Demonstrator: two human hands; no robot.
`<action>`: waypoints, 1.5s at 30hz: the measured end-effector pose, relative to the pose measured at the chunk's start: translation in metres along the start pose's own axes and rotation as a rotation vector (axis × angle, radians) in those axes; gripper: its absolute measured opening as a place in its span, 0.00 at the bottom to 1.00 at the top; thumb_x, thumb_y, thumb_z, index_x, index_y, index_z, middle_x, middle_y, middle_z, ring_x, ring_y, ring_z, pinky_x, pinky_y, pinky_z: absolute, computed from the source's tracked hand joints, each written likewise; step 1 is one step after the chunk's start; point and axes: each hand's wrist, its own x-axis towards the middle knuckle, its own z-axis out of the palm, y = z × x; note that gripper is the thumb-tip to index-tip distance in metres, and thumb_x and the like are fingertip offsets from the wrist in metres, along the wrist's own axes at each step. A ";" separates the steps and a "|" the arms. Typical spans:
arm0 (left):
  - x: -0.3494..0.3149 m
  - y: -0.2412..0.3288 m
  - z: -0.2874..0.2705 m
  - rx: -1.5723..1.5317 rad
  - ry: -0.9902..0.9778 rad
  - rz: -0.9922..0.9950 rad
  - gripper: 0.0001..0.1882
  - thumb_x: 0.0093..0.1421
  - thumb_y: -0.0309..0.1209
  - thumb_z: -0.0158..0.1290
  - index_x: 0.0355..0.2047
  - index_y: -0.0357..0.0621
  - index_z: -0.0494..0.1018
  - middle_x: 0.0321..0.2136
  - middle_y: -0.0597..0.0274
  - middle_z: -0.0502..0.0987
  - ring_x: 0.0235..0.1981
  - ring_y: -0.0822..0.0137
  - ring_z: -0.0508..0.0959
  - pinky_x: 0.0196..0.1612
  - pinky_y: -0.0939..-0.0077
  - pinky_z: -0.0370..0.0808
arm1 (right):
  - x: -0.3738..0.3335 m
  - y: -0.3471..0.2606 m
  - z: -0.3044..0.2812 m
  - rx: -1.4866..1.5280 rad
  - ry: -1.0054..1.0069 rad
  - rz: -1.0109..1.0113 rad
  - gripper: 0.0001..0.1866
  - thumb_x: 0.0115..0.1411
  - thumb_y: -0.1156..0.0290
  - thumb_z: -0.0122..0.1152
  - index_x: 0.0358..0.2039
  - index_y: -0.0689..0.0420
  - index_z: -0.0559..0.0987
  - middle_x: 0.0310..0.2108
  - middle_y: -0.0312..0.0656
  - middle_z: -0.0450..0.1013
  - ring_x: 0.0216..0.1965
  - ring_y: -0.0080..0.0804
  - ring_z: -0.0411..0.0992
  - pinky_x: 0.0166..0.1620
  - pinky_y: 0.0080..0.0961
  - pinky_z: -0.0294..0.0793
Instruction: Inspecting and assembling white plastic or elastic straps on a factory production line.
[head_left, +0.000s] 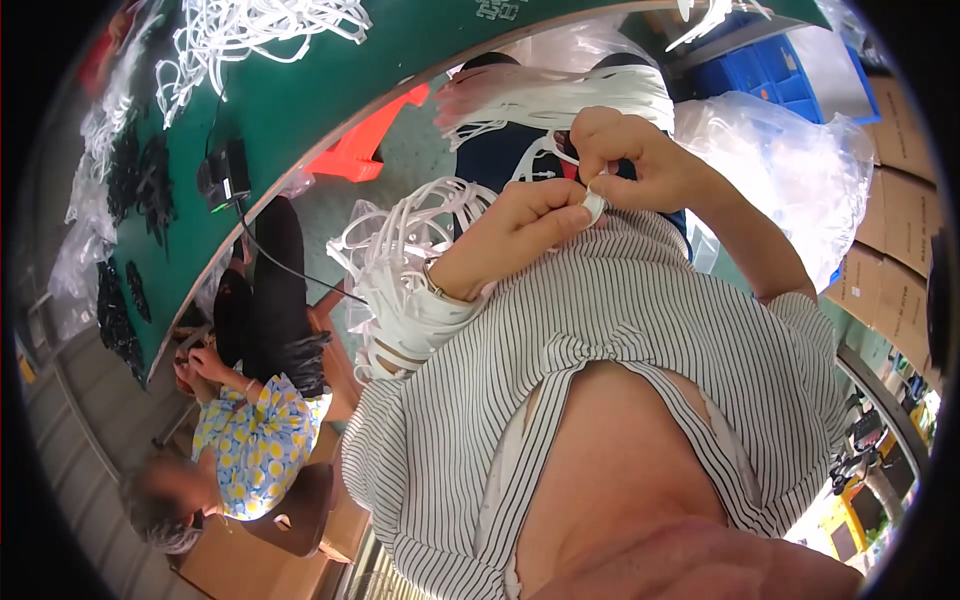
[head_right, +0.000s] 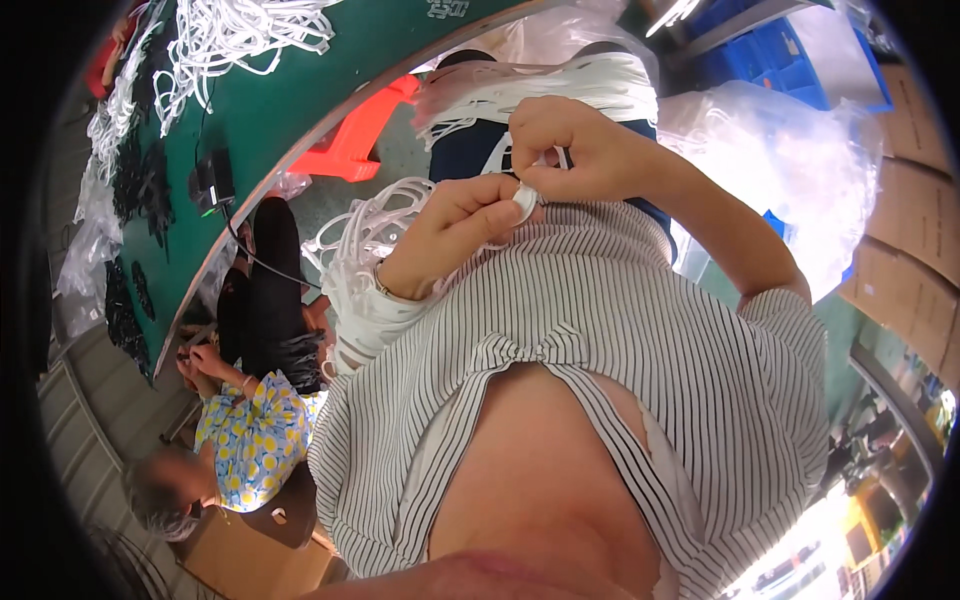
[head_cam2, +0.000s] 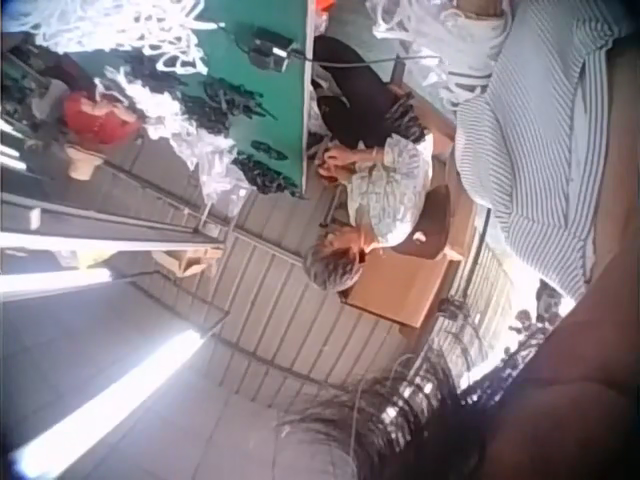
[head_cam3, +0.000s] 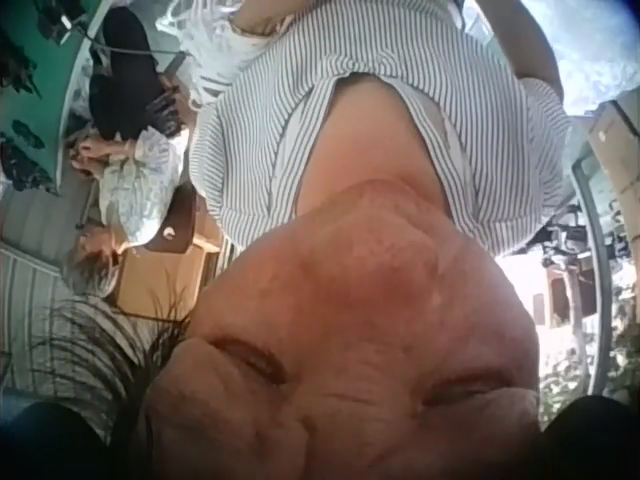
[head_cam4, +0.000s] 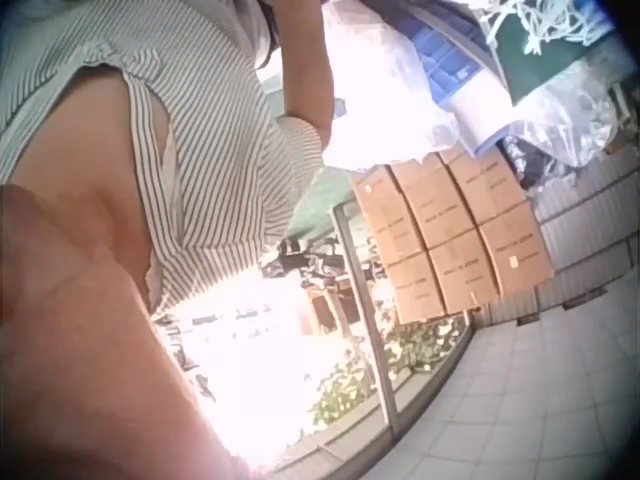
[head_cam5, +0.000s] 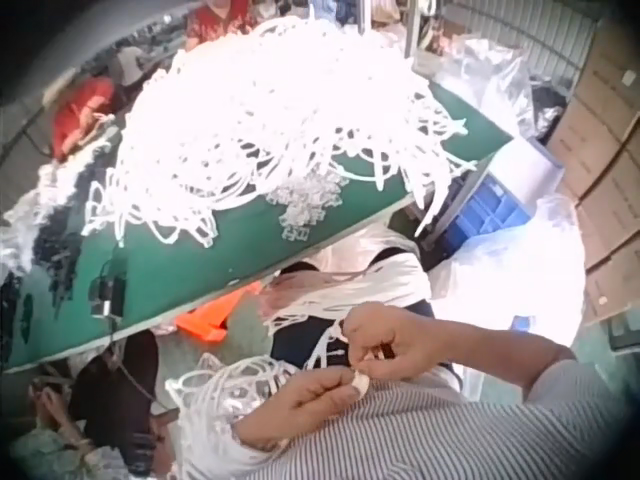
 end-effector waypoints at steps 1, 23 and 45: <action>-0.001 0.001 0.002 -0.171 0.015 -0.060 0.11 0.62 0.31 0.47 0.36 0.34 0.73 0.18 0.72 0.66 0.21 0.80 0.64 0.25 0.83 0.60 | 0.000 0.002 0.003 0.031 0.029 -0.044 0.03 0.43 0.75 0.55 0.18 0.60 0.72 0.22 0.37 0.61 0.28 0.30 0.60 0.32 0.25 0.60; -0.003 -0.002 -0.014 -0.325 0.192 -0.084 0.10 0.60 0.30 0.50 0.37 0.35 0.74 0.24 0.74 0.70 0.24 0.84 0.65 0.28 0.89 0.63 | 0.001 -0.004 0.005 -0.402 0.161 -0.287 0.15 0.43 0.68 0.68 0.34 0.55 0.80 0.27 0.35 0.65 0.33 0.32 0.63 0.49 0.35 0.57; 0.003 -0.001 -0.001 0.777 0.590 0.398 0.04 0.57 0.24 0.51 0.31 0.34 0.72 0.22 0.72 0.70 0.22 0.80 0.67 0.24 0.86 0.63 | 0.001 -0.012 0.013 -0.421 0.231 0.020 0.07 0.47 0.74 0.64 0.30 0.56 0.78 0.28 0.34 0.73 0.32 0.27 0.69 0.54 0.36 0.54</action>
